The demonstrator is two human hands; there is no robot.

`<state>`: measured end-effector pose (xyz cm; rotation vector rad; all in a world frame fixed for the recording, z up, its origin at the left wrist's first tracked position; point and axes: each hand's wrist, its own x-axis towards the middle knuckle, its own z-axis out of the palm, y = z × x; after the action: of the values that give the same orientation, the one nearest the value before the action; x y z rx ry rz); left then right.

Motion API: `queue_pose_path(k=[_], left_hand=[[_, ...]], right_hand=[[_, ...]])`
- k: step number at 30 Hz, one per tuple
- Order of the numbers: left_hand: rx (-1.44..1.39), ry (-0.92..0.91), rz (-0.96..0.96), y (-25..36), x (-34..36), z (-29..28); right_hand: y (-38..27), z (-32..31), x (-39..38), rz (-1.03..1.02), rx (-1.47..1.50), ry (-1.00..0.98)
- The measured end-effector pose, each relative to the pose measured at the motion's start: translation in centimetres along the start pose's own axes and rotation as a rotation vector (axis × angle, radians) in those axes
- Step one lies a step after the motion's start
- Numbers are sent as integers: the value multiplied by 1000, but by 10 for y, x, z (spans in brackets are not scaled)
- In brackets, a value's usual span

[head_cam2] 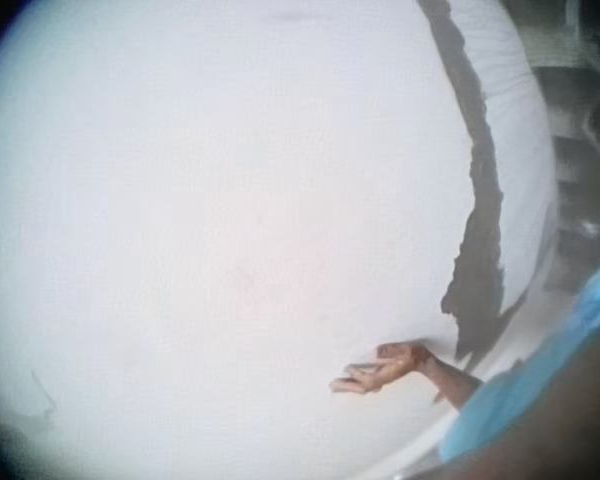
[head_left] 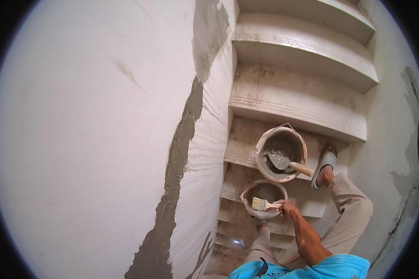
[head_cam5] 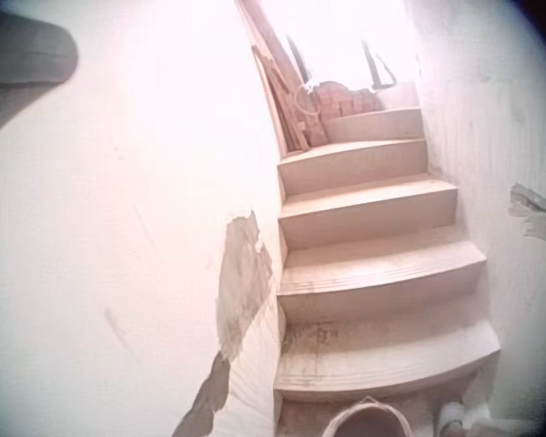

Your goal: The person applies plaster to a wall using a trowel and a brush. They scoop plaster from buckets placed on the stairs and spread it onto the wall surface, smoothing it with the trowel and brushing the edges with the brush.

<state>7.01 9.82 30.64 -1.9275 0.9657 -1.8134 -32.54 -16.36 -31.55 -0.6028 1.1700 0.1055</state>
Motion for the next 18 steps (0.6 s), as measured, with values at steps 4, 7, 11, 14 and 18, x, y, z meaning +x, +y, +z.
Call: queue_pose_path(k=[4,7,11,14,18], left_hand=[[-18,12,-47,8,5,-1],[-44,24,-59,6,5,-4],[-79,17,-68,9,10,-3],[-90,12,-84,8,9,-3],[-83,15,-69,8,9,-2]], right_hand=[[-102,8,-51,-218,9,-54],[-199,20,-64,-481,66,-26],[-367,64,-102,-897,181,130],[-492,98,-106,-1222,186,179],[-619,143,-109,-1471,98,424]])
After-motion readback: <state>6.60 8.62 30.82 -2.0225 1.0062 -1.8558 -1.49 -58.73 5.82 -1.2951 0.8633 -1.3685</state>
